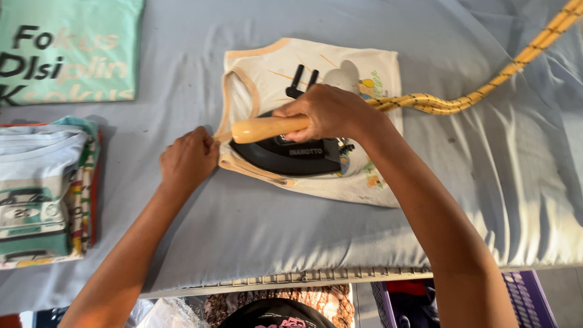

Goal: The person irons a light blue t-shirt on an ironing board, then switches to a white sleeveless shirt with a cartoon graphic. They smooth and fold each garment while ironing, then place the finished items on a nearby stack. The camera remains in a stable overhead position throughout.

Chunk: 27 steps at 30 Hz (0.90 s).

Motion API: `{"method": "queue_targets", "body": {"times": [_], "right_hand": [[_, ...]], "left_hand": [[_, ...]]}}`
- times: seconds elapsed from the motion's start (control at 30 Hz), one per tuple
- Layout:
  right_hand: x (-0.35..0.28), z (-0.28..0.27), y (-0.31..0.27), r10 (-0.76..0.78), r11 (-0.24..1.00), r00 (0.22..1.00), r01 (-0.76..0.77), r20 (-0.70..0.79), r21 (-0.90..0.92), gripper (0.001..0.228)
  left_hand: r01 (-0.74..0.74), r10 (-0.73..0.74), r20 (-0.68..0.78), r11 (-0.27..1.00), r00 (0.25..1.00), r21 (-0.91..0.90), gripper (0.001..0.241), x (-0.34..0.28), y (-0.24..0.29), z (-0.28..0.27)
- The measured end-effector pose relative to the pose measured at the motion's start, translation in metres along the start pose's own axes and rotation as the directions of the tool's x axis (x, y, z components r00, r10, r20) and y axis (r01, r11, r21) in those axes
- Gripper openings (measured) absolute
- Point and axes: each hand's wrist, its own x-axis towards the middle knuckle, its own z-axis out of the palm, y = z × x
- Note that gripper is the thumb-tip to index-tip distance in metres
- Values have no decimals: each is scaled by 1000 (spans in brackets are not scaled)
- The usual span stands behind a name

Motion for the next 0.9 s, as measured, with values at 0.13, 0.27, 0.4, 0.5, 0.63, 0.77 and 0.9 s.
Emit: {"method": "queue_targets", "body": {"times": [0.13,0.27,0.4,0.5,0.63,0.77,0.9], "right_hand": [[-6,0,15,89,996,996,-89,-7,-27,56],[-16,-1,39,104,993,993,-107,-64,-42,59],[-47,-16,61,201,976,964,-213,-172,-52,57],[-69,-23,67,415,909,883,-414,-221,53,52],[-92,-23,81,603,798,721,-558,-342,229,45],[-106,-16,92,495,845,687,-524,-532,109,34],[-107,-14,96,475,855,692,-509,-544,99,31]], "left_hand": [[-22,22,-2,999,1000,26,22,0,-2,2],[-43,47,-37,994,998,101,17,-2,2,-1],[-148,178,-154,971,972,188,19,-3,10,-4],[-168,250,-156,897,956,410,26,2,23,-5],[-140,340,-205,760,918,634,19,3,45,2],[-506,542,165,574,824,644,24,-16,91,40],[-910,911,-212,387,354,145,34,-68,174,90]]}}
